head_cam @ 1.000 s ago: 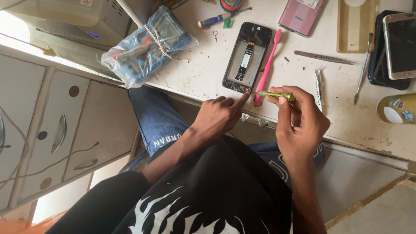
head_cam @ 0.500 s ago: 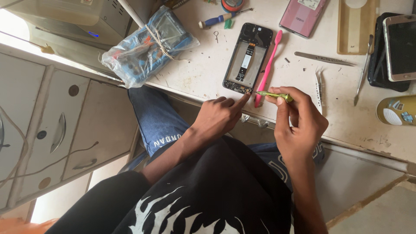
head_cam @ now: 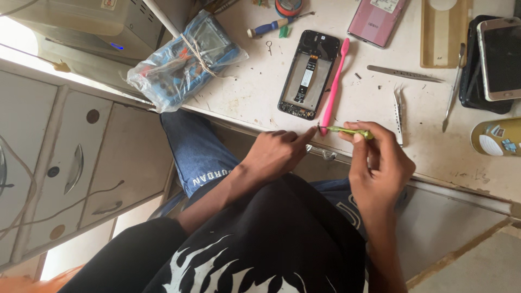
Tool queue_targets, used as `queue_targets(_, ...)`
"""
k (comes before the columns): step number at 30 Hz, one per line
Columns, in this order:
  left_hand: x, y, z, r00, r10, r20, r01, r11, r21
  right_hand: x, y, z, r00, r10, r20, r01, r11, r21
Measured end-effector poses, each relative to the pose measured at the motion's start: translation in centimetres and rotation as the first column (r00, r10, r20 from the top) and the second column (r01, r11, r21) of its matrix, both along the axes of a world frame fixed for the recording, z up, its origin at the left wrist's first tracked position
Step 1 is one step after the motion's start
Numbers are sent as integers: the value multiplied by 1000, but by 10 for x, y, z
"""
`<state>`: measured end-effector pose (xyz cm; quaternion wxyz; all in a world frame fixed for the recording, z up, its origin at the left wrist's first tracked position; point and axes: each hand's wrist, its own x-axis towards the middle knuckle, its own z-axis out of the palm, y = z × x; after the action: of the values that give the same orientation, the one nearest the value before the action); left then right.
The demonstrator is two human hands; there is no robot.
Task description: The person repairs a disassembled smartphone at a workbench, using tweezers and a small screwdriver to work on the phone's internal components and frame, occasionally picking up and setting down small parts and tools while holding the phone steady with the other hand.
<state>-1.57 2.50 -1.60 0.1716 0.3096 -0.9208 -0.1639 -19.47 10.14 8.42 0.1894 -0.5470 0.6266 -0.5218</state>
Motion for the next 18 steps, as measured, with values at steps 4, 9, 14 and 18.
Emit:
queue_targets(4,-2,2,1,1000,1,-26,-1,999,-33,-3,1,2,999,2,-40,-3,999,-40)
queue_targets(9,-4,1,2,999,33,-6,-32,999,29,-2,-2,-1,999,-4,-35,1,998,-64)
queue_targets(14,-7,1,4,999,47,-11,-47,999,18,-2,3,-13,1000,-15,11,16,998,-63)
queue_targets(18,-6,2,7,999,40,-34,-39,999,34,-13,4,-29,983,-38,180,48,997,-53)
